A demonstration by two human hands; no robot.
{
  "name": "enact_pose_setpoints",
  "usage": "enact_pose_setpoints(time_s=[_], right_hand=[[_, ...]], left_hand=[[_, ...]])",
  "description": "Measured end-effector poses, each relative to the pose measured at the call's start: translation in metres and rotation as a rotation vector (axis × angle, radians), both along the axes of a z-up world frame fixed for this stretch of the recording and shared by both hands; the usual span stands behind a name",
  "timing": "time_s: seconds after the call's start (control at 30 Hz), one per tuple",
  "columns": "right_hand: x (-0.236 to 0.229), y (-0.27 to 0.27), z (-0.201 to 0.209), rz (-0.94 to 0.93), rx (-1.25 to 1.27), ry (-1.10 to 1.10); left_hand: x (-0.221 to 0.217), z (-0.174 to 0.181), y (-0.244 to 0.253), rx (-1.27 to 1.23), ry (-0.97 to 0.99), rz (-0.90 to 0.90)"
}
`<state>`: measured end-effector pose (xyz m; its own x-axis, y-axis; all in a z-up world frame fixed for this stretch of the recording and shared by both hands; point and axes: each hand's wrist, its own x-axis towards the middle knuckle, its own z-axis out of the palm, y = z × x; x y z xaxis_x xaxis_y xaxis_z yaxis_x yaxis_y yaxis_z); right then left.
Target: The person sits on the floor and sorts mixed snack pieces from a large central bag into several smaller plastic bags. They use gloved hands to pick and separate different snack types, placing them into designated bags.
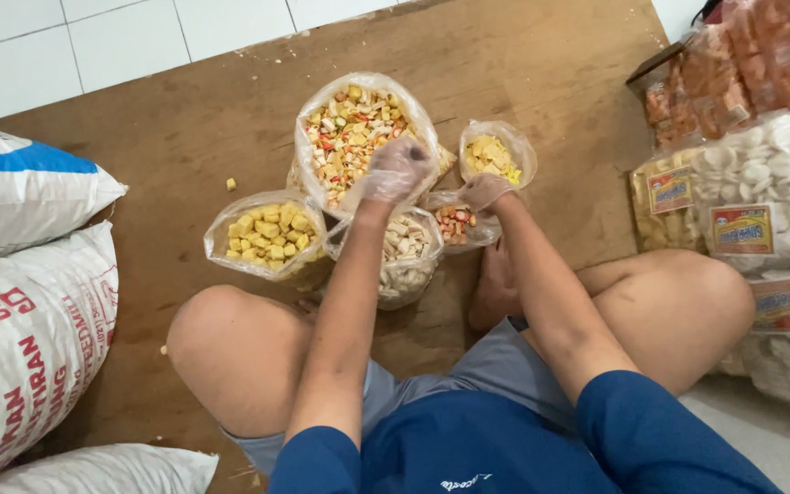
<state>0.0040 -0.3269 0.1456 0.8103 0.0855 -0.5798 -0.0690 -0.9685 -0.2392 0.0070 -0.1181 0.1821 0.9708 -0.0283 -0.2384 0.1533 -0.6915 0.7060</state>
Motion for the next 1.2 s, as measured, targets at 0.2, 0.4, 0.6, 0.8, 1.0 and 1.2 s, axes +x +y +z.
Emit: enact_pose_setpoints(time_s=[0.2,0.4,0.6,0.8,1.0,1.2], right_hand=[[0.051,-0.049,-0.061,-0.239,0.158,-0.094],[0.071,-0.044,-0.046,-0.405,0.233,-0.373],[0.053,0.010,-0.060,-0.234,0.530,-0.615],[0.027,0.071,-0.027,-0.003,0.574,-0.626],[0.040,0.095,-0.058,0.047,0.505,-0.576],[0.028,0.129,-0.025,0.142,0.493,-0.530]], left_hand=[[-0.023,-0.040,-0.045,-0.031,0.105,-0.143],[-0.010,-0.022,-0.008,-0.014,0.072,-0.045],[-0.006,-0.046,0.072,0.304,-0.046,0.167],[0.010,-0.178,0.134,0.487,-0.374,0.251],[-0.001,-0.156,0.136,0.367,-0.246,0.333],[0.003,-0.094,0.139,0.196,-0.073,0.516]])
